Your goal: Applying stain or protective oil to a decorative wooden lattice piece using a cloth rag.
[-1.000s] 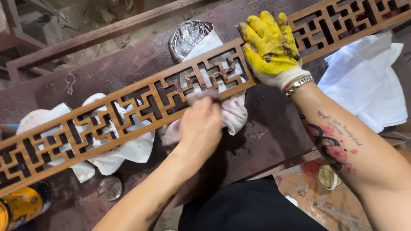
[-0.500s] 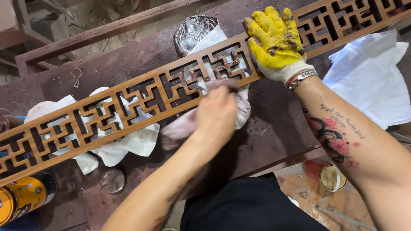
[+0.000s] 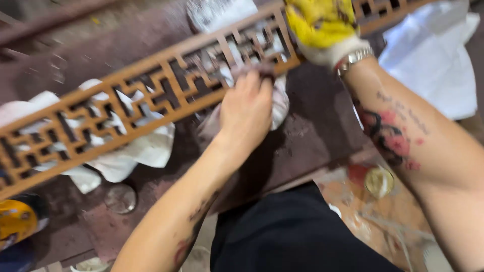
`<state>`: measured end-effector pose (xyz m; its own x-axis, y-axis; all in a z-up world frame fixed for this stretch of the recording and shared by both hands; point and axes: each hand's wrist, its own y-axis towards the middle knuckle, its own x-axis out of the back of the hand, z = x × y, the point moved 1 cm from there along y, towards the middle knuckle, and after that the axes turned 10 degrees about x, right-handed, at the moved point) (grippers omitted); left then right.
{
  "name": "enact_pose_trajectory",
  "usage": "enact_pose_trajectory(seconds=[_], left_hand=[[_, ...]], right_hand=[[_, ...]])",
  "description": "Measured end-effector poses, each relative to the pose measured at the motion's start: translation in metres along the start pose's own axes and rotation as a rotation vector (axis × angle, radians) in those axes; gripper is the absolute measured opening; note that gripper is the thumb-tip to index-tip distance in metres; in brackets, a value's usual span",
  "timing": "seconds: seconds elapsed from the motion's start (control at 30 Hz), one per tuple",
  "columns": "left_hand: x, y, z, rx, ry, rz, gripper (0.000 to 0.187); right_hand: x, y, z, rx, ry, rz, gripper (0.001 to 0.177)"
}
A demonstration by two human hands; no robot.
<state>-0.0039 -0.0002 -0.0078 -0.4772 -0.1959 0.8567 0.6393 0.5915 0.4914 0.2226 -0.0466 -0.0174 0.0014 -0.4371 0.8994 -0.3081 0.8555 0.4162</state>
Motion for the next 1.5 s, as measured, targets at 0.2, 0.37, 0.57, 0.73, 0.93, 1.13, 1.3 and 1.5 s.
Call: enact_pose_trajectory(seconds=[0.2, 0.37, 0.57, 0.73, 0.93, 1.13, 1.3, 1.5], left_hand=[[0.000, -0.010, 0.005, 0.018, 0.053, 0.083, 0.015], [0.018, -0.022, 0.015, 0.072, 0.009, 0.137, 0.025], [-0.011, -0.008, -0.019, 0.158, -0.053, 0.009, 0.020], [0.042, -0.029, 0.010, 0.198, 0.037, 0.051, 0.025], [-0.012, -0.002, -0.039, 0.275, -0.024, 0.141, 0.030], [0.028, -0.028, 0.000, 0.435, 0.143, 0.177, 0.031], [0.016, -0.015, -0.027, 0.457, -0.042, 0.124, 0.022], [0.022, -0.010, -0.027, 0.533, -0.016, 0.076, 0.035]], right_hand=[[-0.005, -0.043, 0.015, -0.047, -0.015, 0.167, 0.031], [-0.017, -0.042, 0.018, -0.048, -0.037, 0.228, 0.026], [-0.018, -0.034, 0.006, -0.027, -0.085, 0.284, 0.020], [-0.021, 0.015, -0.033, 0.031, -0.150, 0.251, 0.016], [0.011, 0.046, -0.015, -0.099, 0.093, -0.001, 0.036], [0.004, 0.043, -0.022, -0.081, 0.197, -0.021, 0.050], [0.003, 0.043, -0.020, -0.102, 0.201, -0.028, 0.052], [0.008, 0.046, -0.020, -0.074, 0.192, -0.043, 0.053]])
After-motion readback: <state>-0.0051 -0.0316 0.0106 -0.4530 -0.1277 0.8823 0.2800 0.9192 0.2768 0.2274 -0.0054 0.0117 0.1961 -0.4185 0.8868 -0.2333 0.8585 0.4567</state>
